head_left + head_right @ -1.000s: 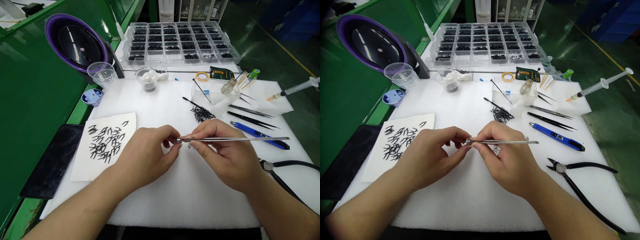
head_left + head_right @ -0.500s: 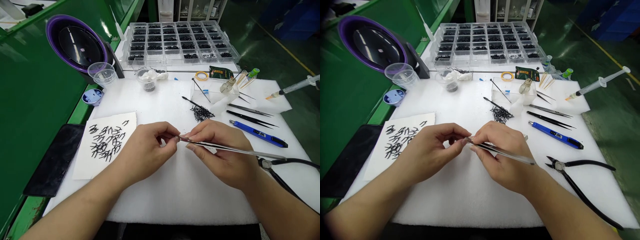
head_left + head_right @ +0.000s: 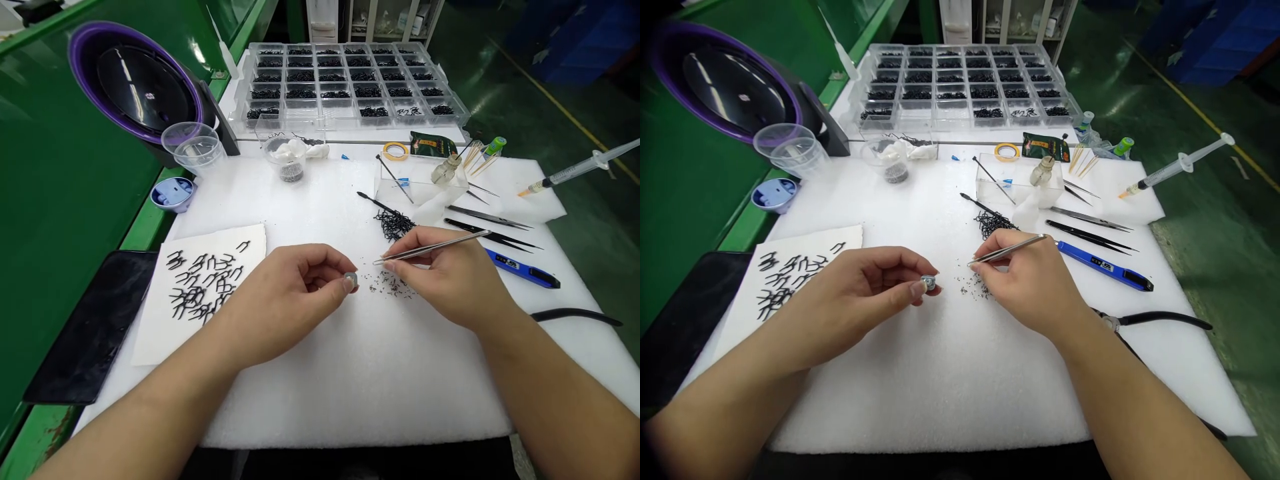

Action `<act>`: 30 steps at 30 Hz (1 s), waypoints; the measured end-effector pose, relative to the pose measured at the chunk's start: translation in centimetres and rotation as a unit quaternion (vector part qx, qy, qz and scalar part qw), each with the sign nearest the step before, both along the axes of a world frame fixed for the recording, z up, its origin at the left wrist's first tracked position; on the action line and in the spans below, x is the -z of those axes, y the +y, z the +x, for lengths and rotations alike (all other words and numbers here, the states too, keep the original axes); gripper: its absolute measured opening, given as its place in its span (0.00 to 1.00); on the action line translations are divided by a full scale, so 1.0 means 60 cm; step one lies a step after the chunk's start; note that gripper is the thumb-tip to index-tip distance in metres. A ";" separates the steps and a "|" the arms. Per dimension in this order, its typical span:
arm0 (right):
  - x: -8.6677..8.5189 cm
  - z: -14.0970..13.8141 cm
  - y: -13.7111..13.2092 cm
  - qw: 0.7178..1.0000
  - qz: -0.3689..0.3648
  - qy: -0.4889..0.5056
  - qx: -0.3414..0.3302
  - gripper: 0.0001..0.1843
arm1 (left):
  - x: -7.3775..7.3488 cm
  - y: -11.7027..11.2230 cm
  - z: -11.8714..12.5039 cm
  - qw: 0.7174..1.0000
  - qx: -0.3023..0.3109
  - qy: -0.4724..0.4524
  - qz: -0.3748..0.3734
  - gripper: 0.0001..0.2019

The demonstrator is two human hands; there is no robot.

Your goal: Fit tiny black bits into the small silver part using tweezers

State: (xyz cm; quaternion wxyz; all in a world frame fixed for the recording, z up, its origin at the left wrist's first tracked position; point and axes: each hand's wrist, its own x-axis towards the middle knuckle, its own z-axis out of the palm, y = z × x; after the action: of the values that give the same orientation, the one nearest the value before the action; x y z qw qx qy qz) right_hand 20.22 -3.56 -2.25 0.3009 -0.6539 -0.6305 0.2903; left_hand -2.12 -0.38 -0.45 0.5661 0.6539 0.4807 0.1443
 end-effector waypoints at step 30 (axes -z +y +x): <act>-0.005 0.000 -0.003 1.000 0.002 0.005 0.013 0.03 | -0.004 -0.001 0.009 0.999 0.007 0.049 0.015 0.07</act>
State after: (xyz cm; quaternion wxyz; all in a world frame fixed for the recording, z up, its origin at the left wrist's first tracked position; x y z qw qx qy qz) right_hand 20.25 -3.71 -1.96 0.3092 -0.6598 -0.6209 0.2889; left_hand -1.60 -0.46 -0.20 0.5333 0.6719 0.5009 0.1152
